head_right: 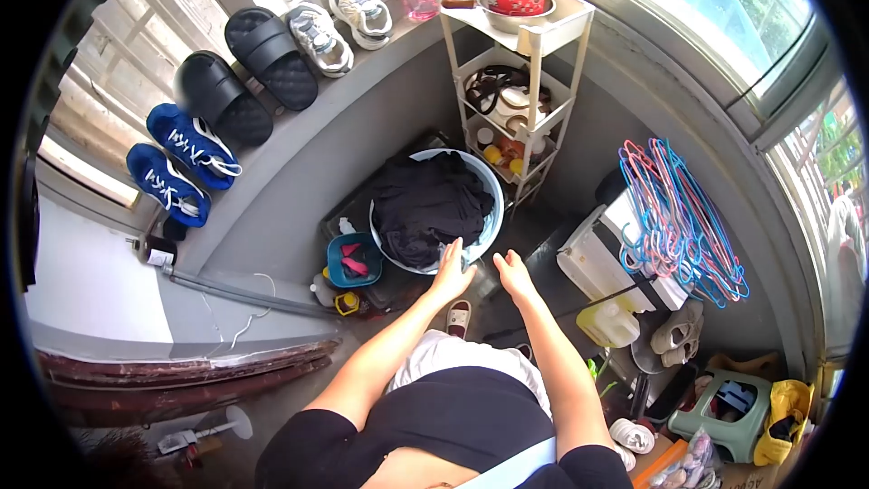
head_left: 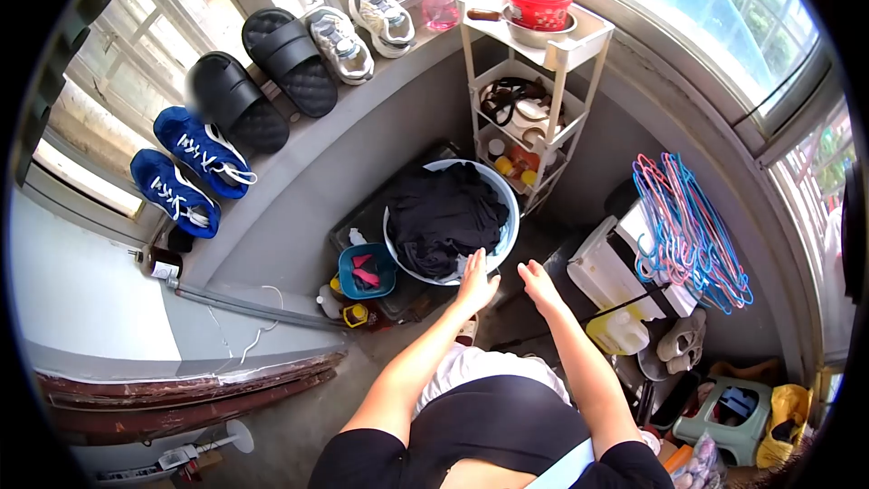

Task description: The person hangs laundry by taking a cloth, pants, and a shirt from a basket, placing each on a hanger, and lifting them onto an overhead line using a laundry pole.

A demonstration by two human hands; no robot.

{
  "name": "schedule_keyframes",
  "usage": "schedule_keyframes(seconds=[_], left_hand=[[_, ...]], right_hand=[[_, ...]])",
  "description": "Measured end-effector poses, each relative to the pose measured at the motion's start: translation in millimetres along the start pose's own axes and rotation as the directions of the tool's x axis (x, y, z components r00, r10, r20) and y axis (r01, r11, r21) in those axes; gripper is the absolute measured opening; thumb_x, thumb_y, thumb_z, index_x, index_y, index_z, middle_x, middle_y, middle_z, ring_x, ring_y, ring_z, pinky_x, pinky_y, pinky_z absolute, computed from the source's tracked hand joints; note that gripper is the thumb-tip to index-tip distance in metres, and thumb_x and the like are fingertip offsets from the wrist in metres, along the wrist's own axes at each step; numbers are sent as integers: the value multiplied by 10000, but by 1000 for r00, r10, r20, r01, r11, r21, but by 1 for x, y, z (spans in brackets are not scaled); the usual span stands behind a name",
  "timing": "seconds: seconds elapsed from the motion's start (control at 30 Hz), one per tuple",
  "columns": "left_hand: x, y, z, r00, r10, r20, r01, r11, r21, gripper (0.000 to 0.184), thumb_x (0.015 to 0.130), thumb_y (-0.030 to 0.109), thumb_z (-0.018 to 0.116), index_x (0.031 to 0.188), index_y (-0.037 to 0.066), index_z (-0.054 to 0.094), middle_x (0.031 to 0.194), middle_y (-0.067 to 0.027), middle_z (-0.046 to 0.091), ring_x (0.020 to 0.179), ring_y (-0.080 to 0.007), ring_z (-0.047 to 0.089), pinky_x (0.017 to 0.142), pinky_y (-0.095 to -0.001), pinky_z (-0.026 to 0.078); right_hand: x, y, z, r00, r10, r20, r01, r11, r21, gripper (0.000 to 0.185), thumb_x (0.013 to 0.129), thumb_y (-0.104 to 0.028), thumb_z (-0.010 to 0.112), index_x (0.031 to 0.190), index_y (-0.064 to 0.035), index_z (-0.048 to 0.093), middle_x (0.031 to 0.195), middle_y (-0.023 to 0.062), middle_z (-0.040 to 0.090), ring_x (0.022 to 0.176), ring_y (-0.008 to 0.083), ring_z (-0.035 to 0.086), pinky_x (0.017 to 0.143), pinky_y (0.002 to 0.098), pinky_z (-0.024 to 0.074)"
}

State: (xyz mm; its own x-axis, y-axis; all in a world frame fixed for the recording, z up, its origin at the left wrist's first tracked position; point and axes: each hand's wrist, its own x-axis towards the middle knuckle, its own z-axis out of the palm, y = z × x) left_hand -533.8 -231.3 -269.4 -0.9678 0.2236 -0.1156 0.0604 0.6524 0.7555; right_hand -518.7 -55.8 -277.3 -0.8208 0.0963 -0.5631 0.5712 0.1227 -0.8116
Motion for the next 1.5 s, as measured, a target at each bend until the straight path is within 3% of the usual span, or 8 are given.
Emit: schedule_keyframes(seconds=[0.13, 0.33, 0.57, 0.67, 0.87, 1.13, 1.3, 1.5], left_hand=[[11, -42, -34, 986, -31, -165, 54, 989, 136, 804, 768, 223, 691, 1420, 31, 263, 1480, -211, 246, 1383, -394, 193, 1081, -504, 253], [60, -91, -75, 944, -128, -303, 198, 957, 213, 770, 771, 225, 695, 1410, 54, 302, 1476, -208, 253, 1377, -384, 211, 1045, -534, 281], [102, -102, -99, 926, -357, -123, 377, 866, 329, 883, 718, 163, 755, 1445, 168, 252, 1459, -192, 245, 1200, -396, 432, 920, -543, 405], [110, -136, -86, 934, -291, -207, 346, 884, 315, 632, 749, 102, 705, 1312, 66, 421, 1164, -197, 528, 967, -397, 587, 774, -464, 491], [95, -110, -108, 963, 93, -254, -58, 988, 144, 210, 798, 55, 615, 992, -24, 621, 885, -203, 592, 824, -393, 604, 720, -426, 500], [19, -25, -96, 981, 195, 7, -193, 974, -118, 138, 831, 58, 585, 941, -15, 623, 887, -152, 570, 821, -342, 597, 707, -414, 483], [-21, -7, -90, 956, 262, 134, -251, 963, -97, 142, 831, 100, 606, 924, -7, 620, 872, -137, 560, 815, -321, 590, 706, -405, 477], [5, -25, -103, 977, 96, -191, -111, 991, -71, 240, 825, 155, 631, 1020, 21, 588, 1028, -154, 555, 1000, -345, 522, 871, -421, 424]], right_hand=[[15, -26, 34, 985, -24, 169, 37, 996, -76, 700, 922, -360, 555, 1415, 47, 271, 1407, 179, 411, 1246, 250, 448, 948, 321, 393], [41, -21, 80, 997, -30, 71, 41, 988, -152, 704, 915, -335, 563, 1408, 70, 267, 1430, 243, 353, 1323, 309, 373, 1078, 356, 310], [54, -16, 95, 999, -38, 32, 44, 973, -227, 664, 902, -342, 586, 1391, 32, 339, 1403, 205, 411, 1291, 312, 416, 1039, 367, 363], [55, -11, 97, 999, -6, 32, 14, 964, -264, 649, 896, -344, 594, 1374, 33, 369, 1377, 200, 446, 1272, 307, 438, 1028, 368, 373], [64, 8, 106, 1000, -14, 25, 20, 964, -266, 596, 904, -327, 586, 1349, 26, 407, 1309, 187, 510, 1186, 273, 516, 945, 338, 436], [51, -57, 116, 996, 88, -21, -77, 947, 311, 652, 909, -325, 589, 1431, -57, 303, 1390, 145, 438, 1133, 185, 517, 770, 258, 467], [49, -53, 108, 991, -99, -87, 105, 992, 66, 567, 842, -5, 608, 1360, 49, 383, 1311, 169, 518, 1175, 199, 515, 948, 288, 427], [26, -40, 104, 955, -290, -59, 279, 949, -148, 412, 843, 47, 570, 1253, 49, 526, 1160, 132, 630, 1063, 173, 588, 934, 269, 433]])
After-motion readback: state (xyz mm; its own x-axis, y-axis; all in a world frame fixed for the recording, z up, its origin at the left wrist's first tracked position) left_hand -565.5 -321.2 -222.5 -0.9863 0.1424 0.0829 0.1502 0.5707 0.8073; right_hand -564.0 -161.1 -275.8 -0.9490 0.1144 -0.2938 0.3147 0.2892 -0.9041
